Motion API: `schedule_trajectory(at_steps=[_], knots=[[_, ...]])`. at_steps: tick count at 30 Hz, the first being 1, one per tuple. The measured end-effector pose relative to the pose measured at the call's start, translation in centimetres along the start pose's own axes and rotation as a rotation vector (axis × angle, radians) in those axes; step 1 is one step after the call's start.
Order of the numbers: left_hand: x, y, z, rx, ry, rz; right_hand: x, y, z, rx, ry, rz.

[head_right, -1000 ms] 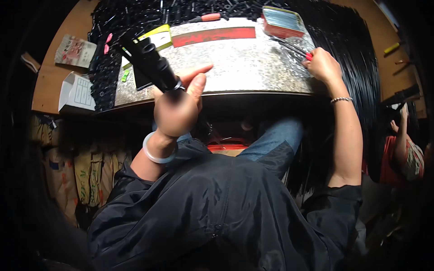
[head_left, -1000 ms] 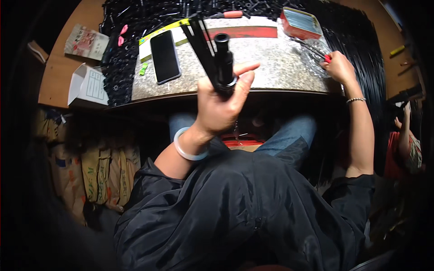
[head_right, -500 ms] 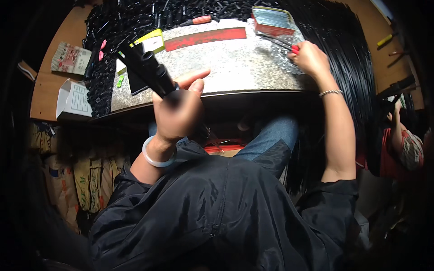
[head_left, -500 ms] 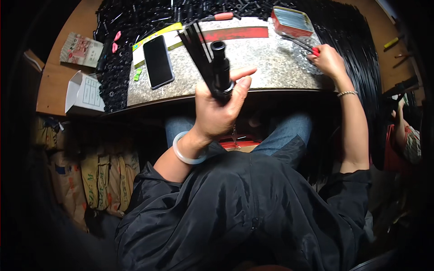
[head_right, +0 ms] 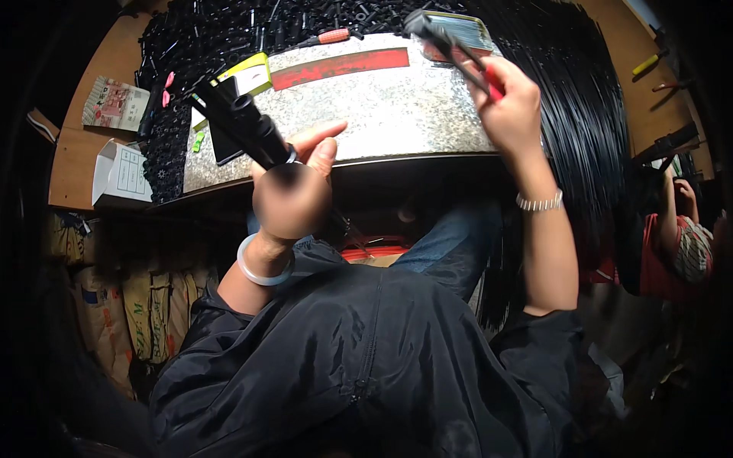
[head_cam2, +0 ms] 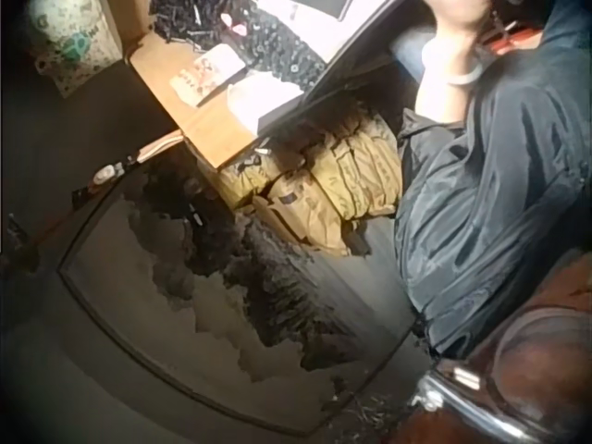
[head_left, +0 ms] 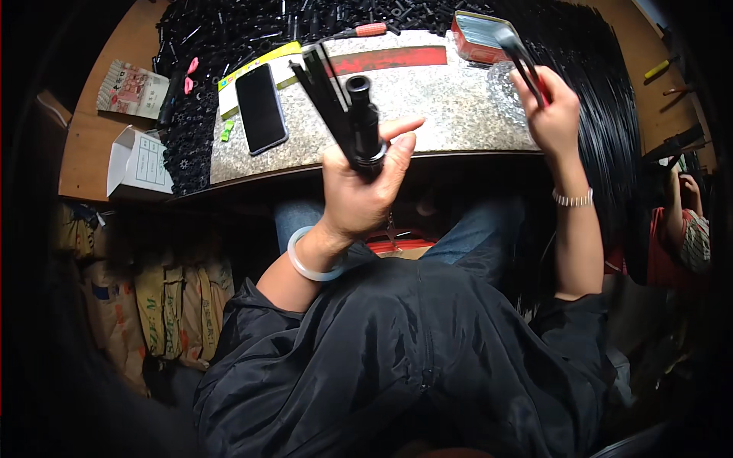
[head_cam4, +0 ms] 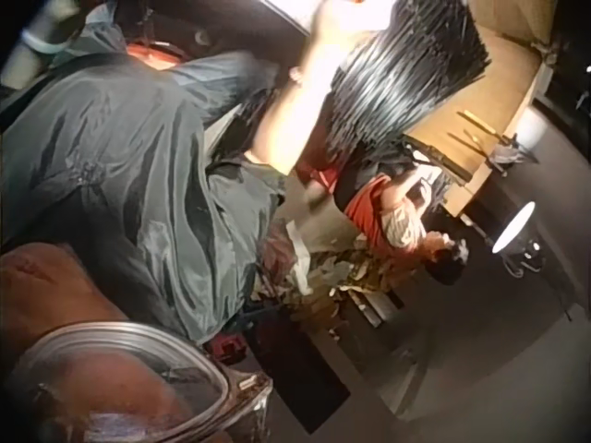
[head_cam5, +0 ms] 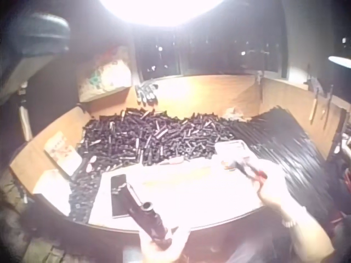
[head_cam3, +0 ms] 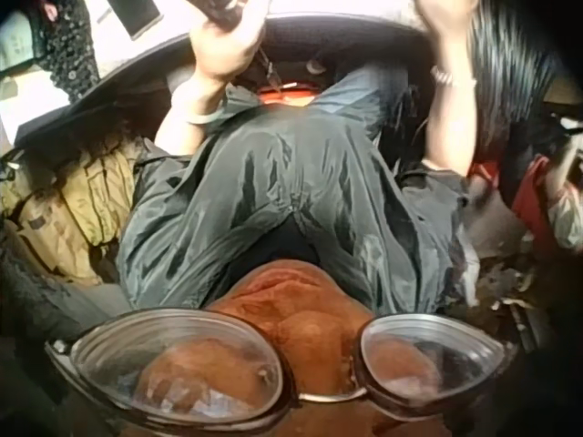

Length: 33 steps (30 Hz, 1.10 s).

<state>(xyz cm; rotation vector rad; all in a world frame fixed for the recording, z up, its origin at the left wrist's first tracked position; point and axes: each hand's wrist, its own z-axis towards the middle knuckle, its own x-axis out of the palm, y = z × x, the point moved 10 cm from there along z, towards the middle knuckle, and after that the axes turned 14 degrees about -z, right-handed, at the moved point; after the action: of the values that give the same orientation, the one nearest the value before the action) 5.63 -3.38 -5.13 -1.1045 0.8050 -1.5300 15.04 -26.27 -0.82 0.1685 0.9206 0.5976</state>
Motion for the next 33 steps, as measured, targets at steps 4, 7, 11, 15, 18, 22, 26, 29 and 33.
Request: schedule_trajectory(at_steps=[4, 7, 11, 15, 18, 22, 26, 29, 33], knots=[[-0.3, -0.2, -0.3, 0.096, -0.049, 0.078, -1.0, 13.1, -4.6, -0.469, 0.007, 0.425], [0.9, -1.6, -0.2, 0.21, 0.071, 0.067, -1.7, 16.1, -6.0, -0.512, -0.07, 0.435], [0.6, -2.5, -0.5, 0.251, 0.083, 0.083, -1.6, 16.6, -6.6, -0.513, -0.136, 0.44], [0.2, -2.8, -0.8, 0.286, 0.079, 0.102, -1.1, 17.0, -6.9, -0.51, -0.135, 0.448], [0.2, -2.7, -0.8, 0.255, 0.079, 0.115, -1.3, 17.3, -6.8, -0.513, -0.159, 0.453], [0.0, -2.5, -0.8, 0.187, 0.061, 0.054, -0.9, 16.9, -7.0, -0.48, -0.202, 0.516], [0.1, -2.2, -0.7, 0.156, 0.067, -0.007, -0.5, 16.1, -7.6, -0.415, -0.261, 0.583], [0.2, -2.3, -0.7, 0.167, 0.066, 0.025, -0.6, 16.1, -7.6, -0.408, -0.307, 0.61], [0.3, -2.2, -0.6, 0.179, 0.079, 0.022, -0.2, 15.9, -7.6, -0.4, -0.332, 0.633]])
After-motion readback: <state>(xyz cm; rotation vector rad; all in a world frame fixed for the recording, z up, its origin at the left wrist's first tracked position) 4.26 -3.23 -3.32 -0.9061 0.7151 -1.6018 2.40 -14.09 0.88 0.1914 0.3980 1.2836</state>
